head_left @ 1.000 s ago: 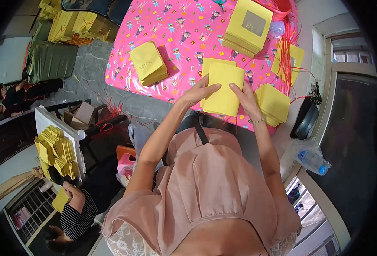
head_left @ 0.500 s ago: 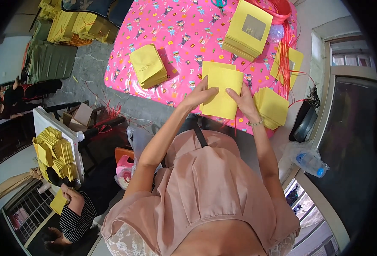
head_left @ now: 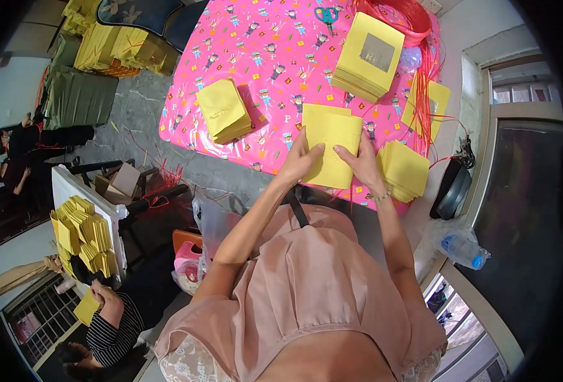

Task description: Folding and sorting yellow joss paper bundles on a table for packaging.

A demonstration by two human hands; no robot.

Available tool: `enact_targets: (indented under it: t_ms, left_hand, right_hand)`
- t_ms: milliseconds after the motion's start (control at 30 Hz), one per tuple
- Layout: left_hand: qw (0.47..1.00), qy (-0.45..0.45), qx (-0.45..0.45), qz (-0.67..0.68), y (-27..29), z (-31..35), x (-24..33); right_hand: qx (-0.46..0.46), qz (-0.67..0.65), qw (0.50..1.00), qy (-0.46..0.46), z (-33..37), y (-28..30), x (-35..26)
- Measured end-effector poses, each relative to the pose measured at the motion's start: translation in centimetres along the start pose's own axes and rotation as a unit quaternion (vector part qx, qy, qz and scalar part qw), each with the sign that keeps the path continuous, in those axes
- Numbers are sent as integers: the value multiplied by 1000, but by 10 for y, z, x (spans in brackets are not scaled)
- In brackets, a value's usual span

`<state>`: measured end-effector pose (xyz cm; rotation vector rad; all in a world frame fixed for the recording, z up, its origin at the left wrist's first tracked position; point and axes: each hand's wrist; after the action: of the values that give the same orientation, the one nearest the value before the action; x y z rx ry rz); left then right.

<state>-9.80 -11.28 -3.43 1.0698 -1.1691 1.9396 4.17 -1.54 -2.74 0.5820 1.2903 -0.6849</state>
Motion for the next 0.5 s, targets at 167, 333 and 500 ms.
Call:
enact_targets:
  t_ms: [167,333,500]
  left_hand:
    - [1000,-28,10,-11,2,2,-3]
    - [999,-25,35,-27,3,8,8]
    - [996,-6,17,-82,7,11,13]
  right_hand:
    - [-12,-11,1000,-8,-2,-4,-1]
    - [2,-68,998,-4,-4,-3,4]
    - [26,-105,992,-71,-3,-4,5]
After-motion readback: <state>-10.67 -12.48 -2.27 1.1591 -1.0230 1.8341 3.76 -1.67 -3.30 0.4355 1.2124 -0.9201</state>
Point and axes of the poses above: each hand's wrist, its own z-axis away from the middle knuckle, its own y-axis out of the back of the hand, x = y × z, and after that the axes turned 1 degree about x, right-handed
